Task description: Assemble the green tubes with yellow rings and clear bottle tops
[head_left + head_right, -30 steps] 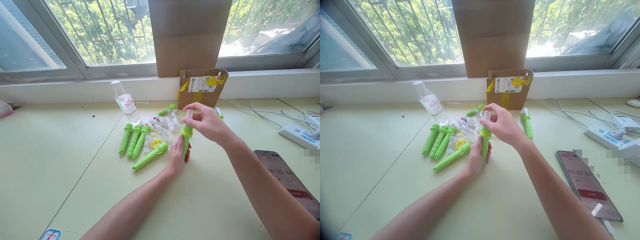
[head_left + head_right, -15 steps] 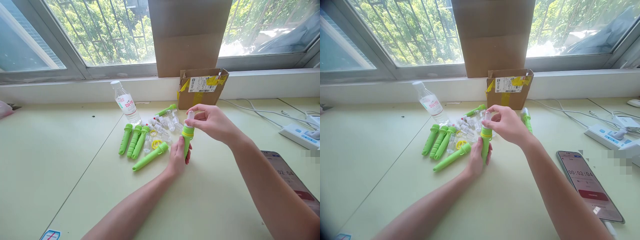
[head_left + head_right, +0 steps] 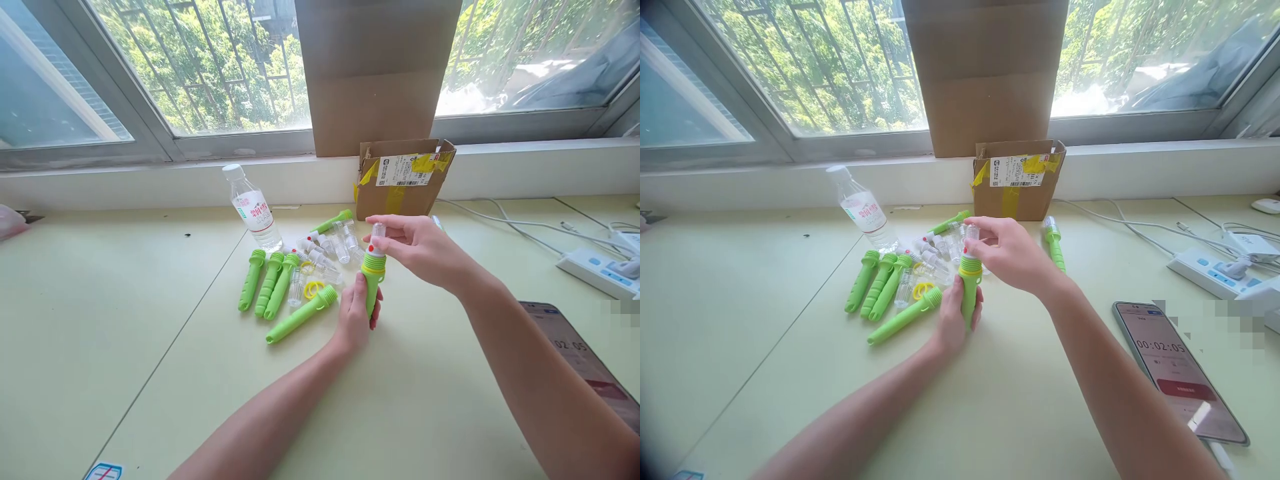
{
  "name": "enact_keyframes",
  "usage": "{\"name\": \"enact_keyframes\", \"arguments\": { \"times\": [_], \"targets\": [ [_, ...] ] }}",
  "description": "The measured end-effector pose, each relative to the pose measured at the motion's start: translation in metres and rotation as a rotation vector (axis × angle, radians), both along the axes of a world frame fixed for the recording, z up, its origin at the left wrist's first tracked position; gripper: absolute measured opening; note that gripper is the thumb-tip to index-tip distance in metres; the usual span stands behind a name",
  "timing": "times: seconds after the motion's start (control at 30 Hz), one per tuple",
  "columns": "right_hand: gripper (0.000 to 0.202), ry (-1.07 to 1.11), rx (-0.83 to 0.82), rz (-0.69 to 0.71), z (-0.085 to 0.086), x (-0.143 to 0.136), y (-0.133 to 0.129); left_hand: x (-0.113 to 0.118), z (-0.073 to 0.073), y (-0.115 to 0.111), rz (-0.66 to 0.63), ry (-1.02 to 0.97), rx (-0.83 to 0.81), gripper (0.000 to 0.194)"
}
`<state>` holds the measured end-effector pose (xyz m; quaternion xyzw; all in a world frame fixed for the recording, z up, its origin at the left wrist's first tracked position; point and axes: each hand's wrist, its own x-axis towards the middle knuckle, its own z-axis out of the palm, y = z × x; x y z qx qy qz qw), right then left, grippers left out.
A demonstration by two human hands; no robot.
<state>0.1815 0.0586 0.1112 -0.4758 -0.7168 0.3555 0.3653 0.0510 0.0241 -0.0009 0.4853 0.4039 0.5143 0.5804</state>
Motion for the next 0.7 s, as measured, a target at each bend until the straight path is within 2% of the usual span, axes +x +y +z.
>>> {"name": "enact_keyframes", "arguments": {
  "times": [0.23, 0.43, 0.6, 0.7],
  "targets": [
    [0.048, 0.032, -0.019, 0.035, 0.0082, 0.0051, -0.0030, -0.0001, 0.0005, -0.0019, -0.030, 0.012, 0.018, 0.059],
    [0.036, -0.031, 0.045, 0.006, 0.0063, 0.0034, -0.0021, -0.0005, -0.0003, -0.0036, -0.032, 0.016, 0.050, 0.057],
    [0.041, -0.208, 0.182, -0.184, 0.0041, 0.0013, -0.0031, -0.0008, 0.0007, -0.0039, -0.041, 0.048, 0.083, 0.053],
    [0.040, -0.254, 0.181, -0.185, 0.0046, 0.0015, -0.0036, -0.0006, 0.0013, -0.0032, -0.032, 0.041, 0.079, 0.053]
  ]
}}
